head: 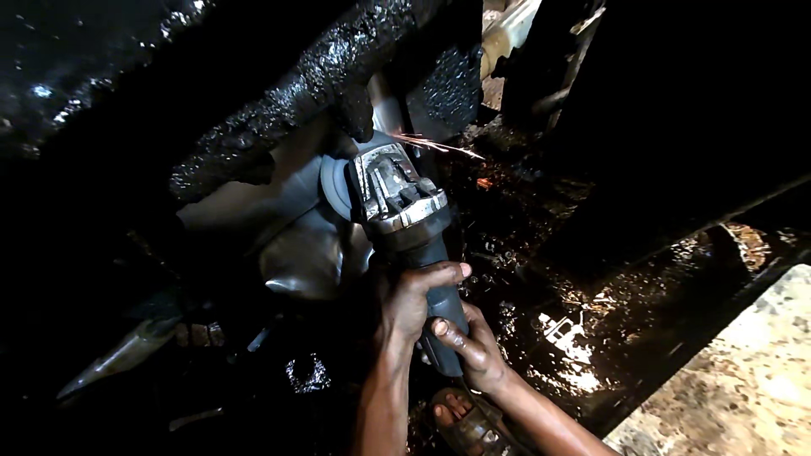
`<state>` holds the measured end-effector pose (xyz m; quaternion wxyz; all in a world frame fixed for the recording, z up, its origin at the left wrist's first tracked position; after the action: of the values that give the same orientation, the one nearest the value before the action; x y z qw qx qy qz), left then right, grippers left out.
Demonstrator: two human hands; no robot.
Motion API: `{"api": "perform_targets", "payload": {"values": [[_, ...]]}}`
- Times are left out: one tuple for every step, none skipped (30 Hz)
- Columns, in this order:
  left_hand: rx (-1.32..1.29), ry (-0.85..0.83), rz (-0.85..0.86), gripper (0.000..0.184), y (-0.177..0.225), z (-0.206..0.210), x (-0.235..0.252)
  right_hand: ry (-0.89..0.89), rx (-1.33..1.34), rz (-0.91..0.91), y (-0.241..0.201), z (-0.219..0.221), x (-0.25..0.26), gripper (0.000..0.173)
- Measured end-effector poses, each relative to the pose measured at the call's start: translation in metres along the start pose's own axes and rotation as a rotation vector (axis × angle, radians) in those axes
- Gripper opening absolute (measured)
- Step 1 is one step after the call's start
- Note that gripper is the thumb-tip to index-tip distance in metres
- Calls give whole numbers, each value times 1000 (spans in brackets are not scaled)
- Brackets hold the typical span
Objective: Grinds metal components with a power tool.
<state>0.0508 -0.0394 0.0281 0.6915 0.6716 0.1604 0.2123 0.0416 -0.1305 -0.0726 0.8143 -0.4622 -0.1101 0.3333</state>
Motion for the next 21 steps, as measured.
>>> {"api": "perform_targets", "payload": {"values": [[2,-6,2,41,1,1,0,-1,6,6,0,0,0,47],[8,-9,5,41,1,1,0,-3,12,12,0,-1,0,48],[20,-8,8,42,1,1,0,-4,16,19,0,-1,0,49],[31,-4,11,44,2,1,0,-5,20,27,1,-1,0,49],[38,-1,17,46,2,1,0,-3,23,30,0,-1,0,49],[41,0,21,47,3,1,0,-5,27,27,0,-1,0,49],[43,0,24,48,3,1,1,-9,34,21,0,0,0,48],[43,3,21,47,4,2,1,-15,36,12,-1,0,1,48],[42,3,13,46,4,2,1,-15,35,5,-1,0,1,47],[43,6,12,47,4,2,1,-13,33,2,-1,0,1,47],[48,10,18,47,5,2,1,-12,34,1,-1,0,1,47],[58,12,28,47,5,2,2,-14,42,2,-1,0,1,47],[70,12,37,46,6,2,2,-19,54,4,-1,0,1,46],[84,8,44,46,6,2,2,-26,66,9,-1,0,1,45],[101,4,50,46,6,2,2,-30,74,13,-1,1,1,45],[110,2,52,47,6,2,2,-30,76,18,-1,0,0,45],[108,1,60,48,6,3,3,-26,75,24,-1,0,0,46],[102,0,69,49,7,4,3,-18,71,26,-1,-1,0,46],[99,0,72,49,7,4,4,-16,73,26,-2,-1,0,46],[96,-2,74,49,8,5,4,-19,73,25,-2,-1,0,46],[98,-4,75,48,8,5,4,-27,77,21,-2,-1,1,45]]}}
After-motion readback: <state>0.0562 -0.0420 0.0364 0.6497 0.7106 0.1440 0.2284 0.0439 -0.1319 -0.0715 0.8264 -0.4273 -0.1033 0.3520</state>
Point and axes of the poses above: each hand's wrist, its own x-axis towards the middle knuckle, its own z-axis out of the palm, y = z × x, the point moved 4 cm from there along x, towards the middle knuckle, and after that the axes turned 15 degrees about z, right-handed, at the moved point
